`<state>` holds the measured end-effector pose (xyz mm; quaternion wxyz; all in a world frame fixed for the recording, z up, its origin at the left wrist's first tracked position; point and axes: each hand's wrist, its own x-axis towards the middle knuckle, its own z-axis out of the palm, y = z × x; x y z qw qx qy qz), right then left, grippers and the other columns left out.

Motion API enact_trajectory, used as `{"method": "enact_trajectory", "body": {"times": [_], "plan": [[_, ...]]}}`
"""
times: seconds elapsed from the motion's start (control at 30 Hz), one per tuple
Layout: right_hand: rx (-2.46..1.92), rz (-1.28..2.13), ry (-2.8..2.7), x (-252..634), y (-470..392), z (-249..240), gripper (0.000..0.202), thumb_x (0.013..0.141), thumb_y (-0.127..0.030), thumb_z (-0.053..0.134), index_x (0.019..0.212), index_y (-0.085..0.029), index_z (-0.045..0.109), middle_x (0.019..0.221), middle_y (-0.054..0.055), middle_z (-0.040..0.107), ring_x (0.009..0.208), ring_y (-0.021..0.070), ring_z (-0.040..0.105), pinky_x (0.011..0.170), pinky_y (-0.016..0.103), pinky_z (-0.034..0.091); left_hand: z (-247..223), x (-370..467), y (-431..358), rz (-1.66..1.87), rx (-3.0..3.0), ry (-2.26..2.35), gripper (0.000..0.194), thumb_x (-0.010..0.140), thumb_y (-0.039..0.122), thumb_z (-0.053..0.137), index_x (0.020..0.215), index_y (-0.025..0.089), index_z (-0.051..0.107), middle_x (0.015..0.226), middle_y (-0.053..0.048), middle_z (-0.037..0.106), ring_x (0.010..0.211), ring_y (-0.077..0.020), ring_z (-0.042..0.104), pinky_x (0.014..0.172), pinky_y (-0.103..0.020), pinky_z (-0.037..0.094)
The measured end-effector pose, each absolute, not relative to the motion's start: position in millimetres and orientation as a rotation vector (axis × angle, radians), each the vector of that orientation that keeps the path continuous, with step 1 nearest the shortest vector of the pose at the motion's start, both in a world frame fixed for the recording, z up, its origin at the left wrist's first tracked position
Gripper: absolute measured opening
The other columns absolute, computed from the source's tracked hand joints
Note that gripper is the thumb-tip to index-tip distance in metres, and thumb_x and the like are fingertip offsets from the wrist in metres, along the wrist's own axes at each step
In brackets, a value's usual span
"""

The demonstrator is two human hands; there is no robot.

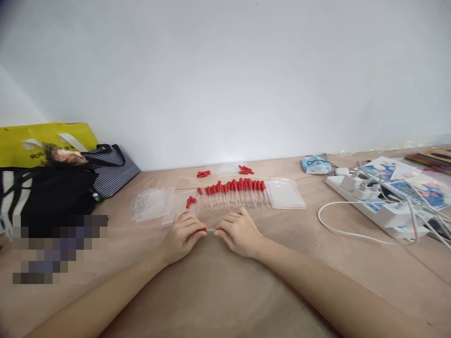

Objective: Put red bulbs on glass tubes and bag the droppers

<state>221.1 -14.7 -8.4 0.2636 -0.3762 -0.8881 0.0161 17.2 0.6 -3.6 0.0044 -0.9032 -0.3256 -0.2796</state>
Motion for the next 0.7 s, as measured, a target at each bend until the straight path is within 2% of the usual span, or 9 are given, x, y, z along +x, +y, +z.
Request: {"method": "enact_trajectory", "body": {"times": [0.1,0.17,0.3,0.43,0.7], "plan": [[-1.065,-0.034,-2.45,223,-18,-6,0.02,0.084,-0.028,0.043,0.079,-0.019,0.06,0.075,0.003,0.062,0.074,0.0148,0.05,0.067,0.029,0.021,-4,15,3,-0.856,-2.786,-1.014,0.017,0.084,0.028,0.046,0.08,0.023,0.062,0.075,0.0,0.063,0.076,-0.0155,0.054,0.089,-0.039,0.026],[-1.141,-0.054,-2.456,223,-17,-5,0.019,0.082,-0.026,0.045,0.075,-0.018,0.061,0.074,0.004,0.062,0.075,0.0155,0.05,0.067,0.03,0.022,-5,13,5,-0.868,-2.702,-1.111,0.018,0.083,0.032,0.047,0.092,0.024,0.06,0.087,-0.002,0.062,0.085,-0.0182,0.053,0.089,-0.038,0.028],[-1.464,0.053,-2.213,225,0,0,0.021,0.081,-0.025,0.044,0.071,-0.018,0.061,0.073,0.003,0.064,0.071,0.0149,0.054,0.067,0.028,0.026,-8,10,11,-0.896,-2.368,-1.69,0.044,0.076,0.035,0.053,0.115,0.017,0.044,0.109,-0.01,0.054,0.102,-0.0255,0.047,0.086,-0.04,0.033],[-1.78,0.133,-1.808,225,38,6,0.026,0.081,-0.031,0.041,0.072,-0.019,0.063,0.071,0.003,0.065,0.069,0.0158,0.057,0.065,0.026,0.031,-13,6,18,-0.765,-2.281,-2.024,0.052,0.072,0.036,0.055,0.116,0.013,0.041,0.114,-0.013,0.05,0.108,-0.0282,0.043,0.088,-0.04,0.033],[-2.017,0.034,-1.685,202,78,-7,0.023,0.078,-0.03,0.043,0.082,-0.018,0.062,0.073,0.007,0.066,0.078,0.0205,0.058,0.078,0.035,0.024,-14,5,19,-0.698,-2.325,-2.043,0.051,0.074,0.038,0.052,0.116,0.011,0.041,0.115,-0.014,0.05,0.11,-0.0282,0.043,0.091,-0.039,0.032]]}}
